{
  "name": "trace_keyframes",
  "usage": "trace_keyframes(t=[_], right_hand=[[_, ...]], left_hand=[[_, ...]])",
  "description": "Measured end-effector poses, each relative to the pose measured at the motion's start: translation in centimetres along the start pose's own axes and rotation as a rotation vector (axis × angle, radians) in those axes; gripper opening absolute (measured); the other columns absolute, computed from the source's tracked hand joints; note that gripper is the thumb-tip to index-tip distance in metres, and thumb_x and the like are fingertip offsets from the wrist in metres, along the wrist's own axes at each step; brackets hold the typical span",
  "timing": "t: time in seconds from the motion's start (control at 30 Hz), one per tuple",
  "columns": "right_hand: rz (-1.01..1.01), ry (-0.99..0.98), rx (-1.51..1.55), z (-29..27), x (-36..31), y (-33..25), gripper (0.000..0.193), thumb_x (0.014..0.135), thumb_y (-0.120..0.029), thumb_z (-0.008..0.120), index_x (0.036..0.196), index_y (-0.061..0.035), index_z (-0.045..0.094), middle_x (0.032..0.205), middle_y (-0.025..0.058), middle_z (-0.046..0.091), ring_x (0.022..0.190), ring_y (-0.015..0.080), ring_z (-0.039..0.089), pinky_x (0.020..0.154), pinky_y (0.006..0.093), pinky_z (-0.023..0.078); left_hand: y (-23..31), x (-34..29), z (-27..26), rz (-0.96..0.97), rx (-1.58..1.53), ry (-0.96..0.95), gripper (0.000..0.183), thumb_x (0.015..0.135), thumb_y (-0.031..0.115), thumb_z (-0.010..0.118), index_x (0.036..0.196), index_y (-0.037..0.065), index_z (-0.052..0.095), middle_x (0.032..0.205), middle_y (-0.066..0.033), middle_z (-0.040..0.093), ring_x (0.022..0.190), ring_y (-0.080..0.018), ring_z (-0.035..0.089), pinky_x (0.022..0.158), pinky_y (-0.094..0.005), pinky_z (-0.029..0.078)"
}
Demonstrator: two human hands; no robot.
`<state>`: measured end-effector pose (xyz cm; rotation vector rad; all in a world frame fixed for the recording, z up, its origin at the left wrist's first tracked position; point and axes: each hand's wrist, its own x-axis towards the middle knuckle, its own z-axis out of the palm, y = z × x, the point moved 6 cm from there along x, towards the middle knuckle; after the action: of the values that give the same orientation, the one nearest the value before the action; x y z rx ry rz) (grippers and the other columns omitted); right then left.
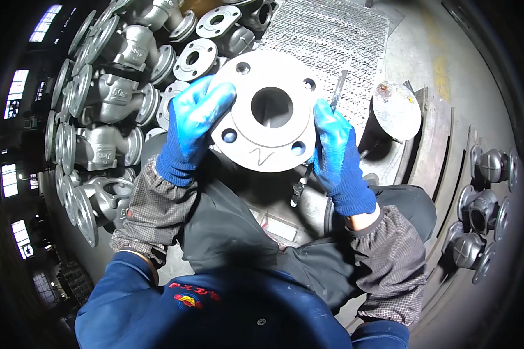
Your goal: The person picks up a metal valve component, uses a hand scraper to clean or deburr the edges and interior surfaces, and places it back onto a pallet with other similar valves.
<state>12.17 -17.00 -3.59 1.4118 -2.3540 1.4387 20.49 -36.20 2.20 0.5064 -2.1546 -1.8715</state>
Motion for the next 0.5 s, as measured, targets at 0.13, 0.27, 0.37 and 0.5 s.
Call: trace_keyframes(t=[0.13,0.27,0.37,0.5], right_hand=[[-0.025,-0.095,-0.097,-0.3,0.6,-0.7,0.043,0.078,0.003,0.057,0.120,0.0073,0.051,0.110,0.0263,0.058,0.099,0.0399,0.059,0.087,0.0388,0.047],[0.577,0.293,0.362,-4.3,1.2,1.0,0.032,0.096,-0.017,0.046,0.121,0.0019,0.052,0.082,0.0045,0.064,0.068,0.0081,0.056,0.062,0.0221,0.048],[0.315,0.261,0.353,-3.7,2.0,-1.8,0.038,0.091,-0.010,0.047,0.129,-0.0036,0.050,0.095,0.0082,0.066,0.078,0.0124,0.061,0.065,0.0272,0.050],[0.386,0.222,0.055,-1.7,-0.6,-0.7,0.043,0.091,-0.011,0.051,0.134,-0.0063,0.047,0.103,0.0179,0.065,0.078,0.0190,0.064,0.070,0.0325,0.050]], left_hand=[[-0.4,1.0,0.8,0.044,-0.002,0.042,0.026,0.085,0.020,0.065,0.093,-0.005,0.063,0.078,-0.0044,0.064,0.067,-0.0091,0.058,0.062,-0.0242,0.047],[-0.9,1.7,3.0,0.051,-0.150,0.020,0.025,0.083,0.022,0.067,0.083,-0.003,0.064,0.068,-0.0057,0.061,0.063,-0.0103,0.059,0.057,-0.0258,0.047],[-0.9,1.9,5.1,0.066,0.131,-0.101,0.027,0.086,0.020,0.064,0.097,-0.004,0.063,0.081,-0.0039,0.064,0.072,-0.0080,0.058,0.066,-0.0224,0.047],[-1.5,1.7,7.8,0.031,-0.172,-0.283,0.028,0.085,0.019,0.065,0.104,-0.002,0.064,0.082,-0.0050,0.065,0.061,-0.0089,0.058,0.057,-0.0228,0.048]])
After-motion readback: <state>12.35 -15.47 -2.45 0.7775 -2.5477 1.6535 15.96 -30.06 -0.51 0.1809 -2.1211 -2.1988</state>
